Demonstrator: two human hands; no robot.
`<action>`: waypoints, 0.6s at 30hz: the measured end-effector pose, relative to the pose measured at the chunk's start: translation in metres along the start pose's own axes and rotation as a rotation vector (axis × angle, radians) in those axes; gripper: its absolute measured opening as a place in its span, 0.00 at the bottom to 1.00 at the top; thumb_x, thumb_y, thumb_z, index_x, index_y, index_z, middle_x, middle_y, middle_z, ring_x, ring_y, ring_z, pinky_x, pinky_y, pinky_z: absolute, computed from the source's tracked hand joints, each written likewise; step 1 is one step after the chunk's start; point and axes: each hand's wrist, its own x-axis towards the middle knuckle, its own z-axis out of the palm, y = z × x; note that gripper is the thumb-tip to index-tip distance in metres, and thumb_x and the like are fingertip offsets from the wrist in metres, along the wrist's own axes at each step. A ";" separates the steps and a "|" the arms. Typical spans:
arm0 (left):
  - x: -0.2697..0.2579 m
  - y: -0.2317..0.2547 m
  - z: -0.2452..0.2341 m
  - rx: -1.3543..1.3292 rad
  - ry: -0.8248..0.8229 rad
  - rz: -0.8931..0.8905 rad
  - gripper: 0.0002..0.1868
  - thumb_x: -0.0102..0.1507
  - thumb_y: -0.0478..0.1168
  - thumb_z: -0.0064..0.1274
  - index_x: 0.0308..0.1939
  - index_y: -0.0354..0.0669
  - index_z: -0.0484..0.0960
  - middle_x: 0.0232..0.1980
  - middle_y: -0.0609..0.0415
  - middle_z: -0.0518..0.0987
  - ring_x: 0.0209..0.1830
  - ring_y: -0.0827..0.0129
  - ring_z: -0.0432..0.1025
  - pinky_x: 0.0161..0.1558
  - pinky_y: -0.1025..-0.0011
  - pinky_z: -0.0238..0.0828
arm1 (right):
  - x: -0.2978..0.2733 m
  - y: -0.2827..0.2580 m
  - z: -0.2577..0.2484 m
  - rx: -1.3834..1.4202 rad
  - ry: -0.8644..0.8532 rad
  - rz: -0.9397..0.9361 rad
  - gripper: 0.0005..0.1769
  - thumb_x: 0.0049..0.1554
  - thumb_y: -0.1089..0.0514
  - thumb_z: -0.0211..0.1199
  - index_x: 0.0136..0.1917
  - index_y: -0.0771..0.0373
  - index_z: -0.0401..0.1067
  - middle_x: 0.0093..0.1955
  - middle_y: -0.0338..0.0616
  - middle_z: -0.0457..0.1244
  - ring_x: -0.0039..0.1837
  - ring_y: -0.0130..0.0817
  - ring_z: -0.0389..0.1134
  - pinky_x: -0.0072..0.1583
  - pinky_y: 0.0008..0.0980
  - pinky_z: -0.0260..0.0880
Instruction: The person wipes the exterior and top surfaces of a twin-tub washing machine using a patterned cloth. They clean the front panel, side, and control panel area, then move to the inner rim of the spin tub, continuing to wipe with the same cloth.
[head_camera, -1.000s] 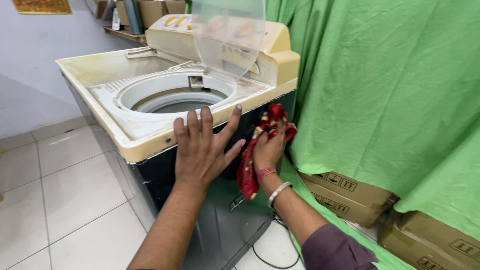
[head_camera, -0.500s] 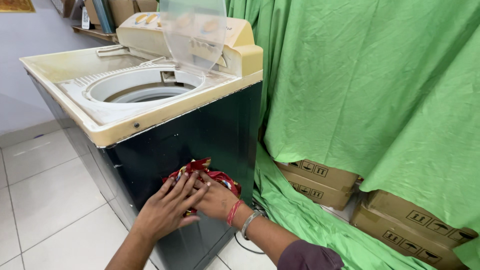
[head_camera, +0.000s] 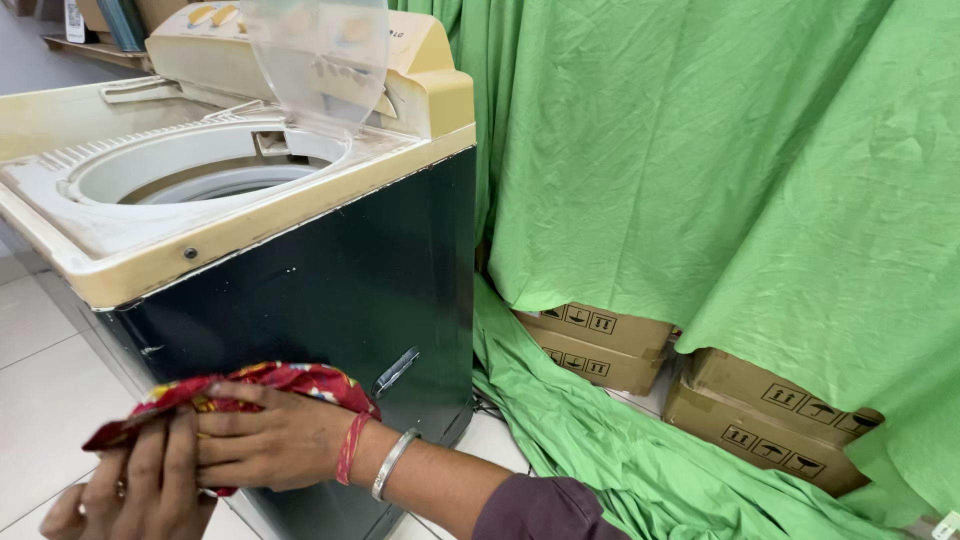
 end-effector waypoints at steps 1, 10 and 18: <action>-0.019 0.006 0.010 -0.029 -0.005 0.040 0.26 0.58 0.54 0.50 0.57 0.59 0.89 0.52 0.69 0.87 0.50 0.78 0.74 0.55 0.66 0.56 | -0.009 -0.003 0.010 0.007 -0.028 -0.019 0.16 0.64 0.57 0.58 0.64 0.47 0.74 0.73 0.32 0.62 0.82 0.32 0.56 0.85 0.44 0.40; 0.059 0.066 -0.021 -0.234 -0.142 0.011 0.30 0.55 0.47 0.54 0.64 0.56 0.81 0.61 0.63 0.77 0.65 0.73 0.68 0.71 0.61 0.51 | -0.089 0.040 -0.006 -0.114 0.136 0.189 0.27 0.65 0.54 0.67 0.75 0.43 0.64 0.80 0.40 0.47 0.85 0.42 0.46 0.88 0.61 0.45; 0.150 0.066 -0.015 -0.143 -0.109 -0.028 0.35 0.61 0.44 0.52 0.74 0.52 0.71 0.74 0.58 0.70 0.79 0.67 0.59 0.81 0.57 0.42 | -0.028 0.061 -0.011 -0.025 0.273 0.997 0.51 0.47 0.66 0.69 0.80 0.56 0.52 0.84 0.62 0.41 0.86 0.66 0.36 0.82 0.61 0.41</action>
